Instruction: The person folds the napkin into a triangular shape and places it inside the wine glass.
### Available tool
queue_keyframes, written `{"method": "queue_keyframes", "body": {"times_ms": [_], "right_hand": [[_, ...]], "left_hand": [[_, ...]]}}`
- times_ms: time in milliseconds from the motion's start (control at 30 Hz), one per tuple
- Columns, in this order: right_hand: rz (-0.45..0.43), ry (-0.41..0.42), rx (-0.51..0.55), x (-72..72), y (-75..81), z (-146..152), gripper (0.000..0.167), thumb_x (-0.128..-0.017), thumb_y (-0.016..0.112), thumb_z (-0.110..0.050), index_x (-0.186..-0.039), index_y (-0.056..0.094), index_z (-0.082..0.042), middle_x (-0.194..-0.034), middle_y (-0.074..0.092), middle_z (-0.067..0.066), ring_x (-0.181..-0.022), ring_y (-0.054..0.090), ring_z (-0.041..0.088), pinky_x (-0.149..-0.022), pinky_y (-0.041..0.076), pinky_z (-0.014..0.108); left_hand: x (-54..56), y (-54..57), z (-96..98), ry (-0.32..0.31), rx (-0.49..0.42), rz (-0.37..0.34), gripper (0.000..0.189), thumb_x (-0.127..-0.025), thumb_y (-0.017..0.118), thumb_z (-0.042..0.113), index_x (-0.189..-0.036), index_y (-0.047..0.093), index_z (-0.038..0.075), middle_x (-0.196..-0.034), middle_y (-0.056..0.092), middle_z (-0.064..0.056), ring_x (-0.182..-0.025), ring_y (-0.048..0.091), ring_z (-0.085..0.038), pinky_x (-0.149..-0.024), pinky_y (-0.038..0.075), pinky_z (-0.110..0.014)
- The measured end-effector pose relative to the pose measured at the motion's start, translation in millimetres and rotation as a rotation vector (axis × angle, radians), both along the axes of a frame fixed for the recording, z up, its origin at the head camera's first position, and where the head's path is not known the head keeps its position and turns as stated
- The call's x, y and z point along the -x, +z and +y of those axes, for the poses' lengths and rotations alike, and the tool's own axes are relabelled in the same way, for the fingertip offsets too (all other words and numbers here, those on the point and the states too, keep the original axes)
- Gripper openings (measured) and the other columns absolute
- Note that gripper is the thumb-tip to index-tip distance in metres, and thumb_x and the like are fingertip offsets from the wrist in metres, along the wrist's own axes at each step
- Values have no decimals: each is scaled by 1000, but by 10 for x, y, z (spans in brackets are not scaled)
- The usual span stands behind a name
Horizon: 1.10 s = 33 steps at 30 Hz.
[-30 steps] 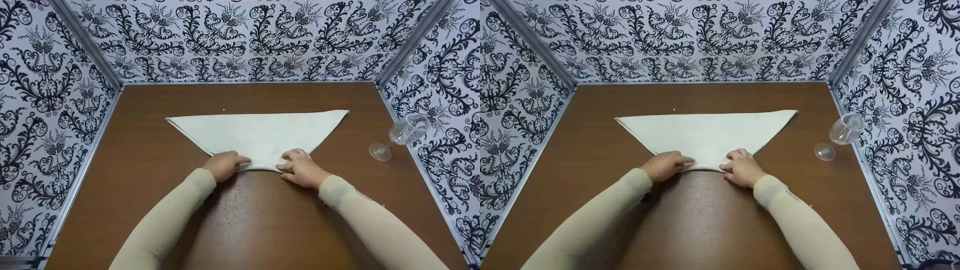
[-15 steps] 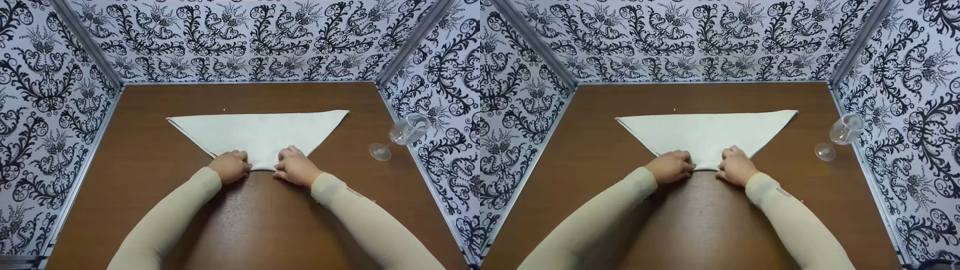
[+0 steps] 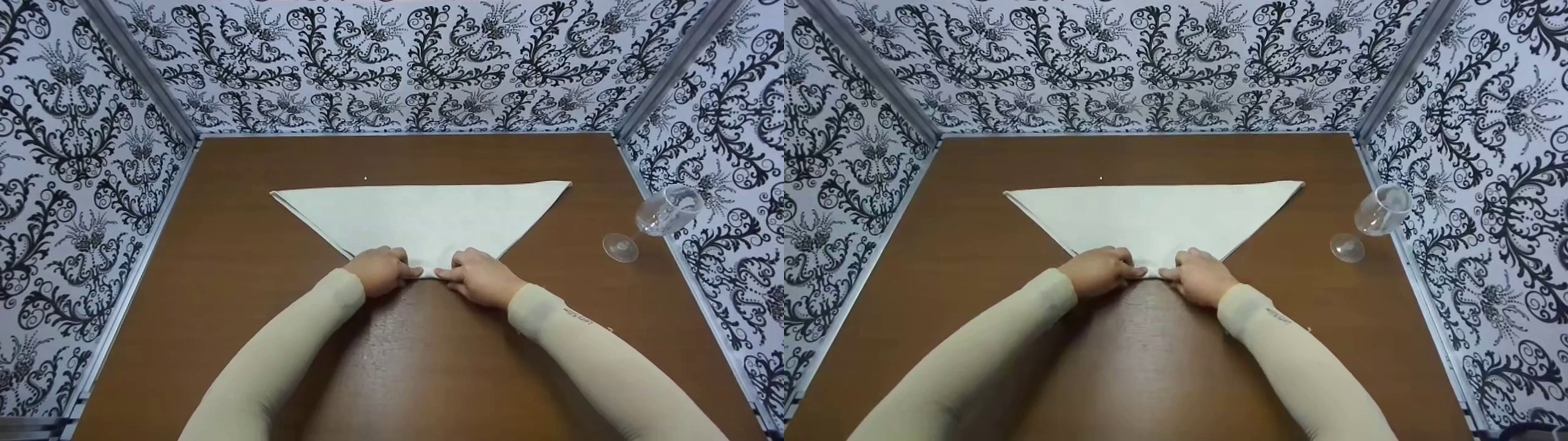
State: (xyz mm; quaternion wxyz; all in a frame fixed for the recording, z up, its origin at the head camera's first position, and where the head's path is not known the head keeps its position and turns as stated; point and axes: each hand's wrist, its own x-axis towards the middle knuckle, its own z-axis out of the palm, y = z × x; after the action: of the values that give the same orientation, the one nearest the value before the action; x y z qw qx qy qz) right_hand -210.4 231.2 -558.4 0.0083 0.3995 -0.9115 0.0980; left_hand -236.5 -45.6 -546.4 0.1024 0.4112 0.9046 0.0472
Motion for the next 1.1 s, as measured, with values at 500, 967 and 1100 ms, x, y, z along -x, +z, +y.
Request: {"method": "queue_keyframes", "body": {"times_ms": [500,967,1100], "right_hand": [[-40,-84,79,58,-52,-220,11,-95,77,-16,-101,84,-9,-86,67,3,-87,60,26,-81,51,42],[-350,-328,146,146,-24,-237,17,-104,65,-13,-114,78,-10,-110,78,9,-108,72,31,-98,56,50],[-353,-341,190,167,-32,-241,14,-103,65,-11,-112,76,-12,-111,78,9,-106,73,30,-96,57,51]], "left_hand": [[17,9,103,67,-29,39,24,-102,70,31,-124,80,32,-99,72,-2,-89,71,-25,-80,59,-43],[108,10,70,351,-180,-266,26,-107,61,22,-127,79,23,-129,76,1,-126,68,-22,-111,52,-40],[134,32,69,368,-201,-293,24,-106,63,20,-124,79,20,-127,77,-1,-124,69,-23,-109,53,-41]]}}
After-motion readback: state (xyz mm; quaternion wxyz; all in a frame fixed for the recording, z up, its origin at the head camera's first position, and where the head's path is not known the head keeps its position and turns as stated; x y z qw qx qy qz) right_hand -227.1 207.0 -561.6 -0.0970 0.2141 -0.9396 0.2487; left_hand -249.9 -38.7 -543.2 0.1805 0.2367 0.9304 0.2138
